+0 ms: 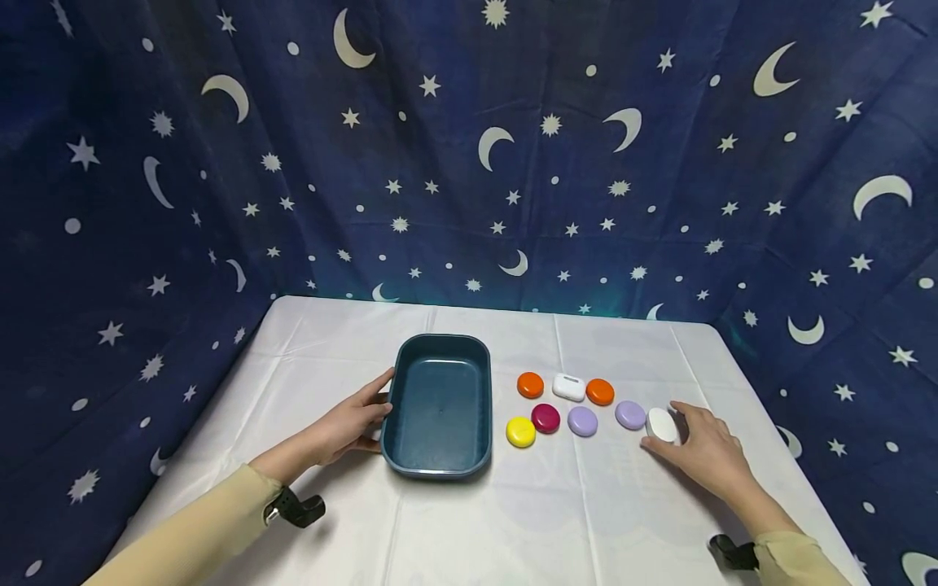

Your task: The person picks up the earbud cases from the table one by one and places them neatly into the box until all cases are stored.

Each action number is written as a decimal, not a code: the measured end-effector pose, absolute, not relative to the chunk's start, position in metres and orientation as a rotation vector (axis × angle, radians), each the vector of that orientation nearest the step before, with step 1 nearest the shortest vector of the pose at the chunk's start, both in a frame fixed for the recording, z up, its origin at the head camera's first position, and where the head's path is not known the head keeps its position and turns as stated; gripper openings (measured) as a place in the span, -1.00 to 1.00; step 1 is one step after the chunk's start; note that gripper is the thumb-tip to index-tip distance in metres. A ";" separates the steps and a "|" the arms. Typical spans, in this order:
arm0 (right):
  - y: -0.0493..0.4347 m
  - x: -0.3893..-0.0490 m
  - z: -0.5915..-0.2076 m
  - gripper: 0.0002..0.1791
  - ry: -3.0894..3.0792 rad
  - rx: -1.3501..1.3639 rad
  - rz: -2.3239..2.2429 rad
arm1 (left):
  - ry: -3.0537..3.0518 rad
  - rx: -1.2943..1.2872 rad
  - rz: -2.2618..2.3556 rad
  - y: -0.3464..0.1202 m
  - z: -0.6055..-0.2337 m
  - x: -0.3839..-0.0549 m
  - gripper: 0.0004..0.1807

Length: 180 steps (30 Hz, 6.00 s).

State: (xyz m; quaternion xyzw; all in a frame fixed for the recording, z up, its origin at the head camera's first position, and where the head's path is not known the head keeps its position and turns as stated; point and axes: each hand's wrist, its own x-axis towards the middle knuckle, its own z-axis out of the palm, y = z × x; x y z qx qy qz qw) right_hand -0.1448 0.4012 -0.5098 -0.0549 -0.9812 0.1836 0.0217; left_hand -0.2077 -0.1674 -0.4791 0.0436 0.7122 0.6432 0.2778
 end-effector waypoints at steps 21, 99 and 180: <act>0.413 -0.142 -0.506 -0.01 -3.036 -0.196 0.578 | 1.899 0.088 1.720 -0.167 -0.475 -0.215 -0.22; 0.404 -0.143 -0.506 -0.20 -2.900 -0.326 0.795 | 1.870 0.016 1.794 -0.167 -0.482 -0.219 -0.27; 0.080 -0.248 -0.459 -0.49 -3.094 0.783 0.507 | 1.835 0.028 1.796 -0.168 -0.482 -0.222 -0.26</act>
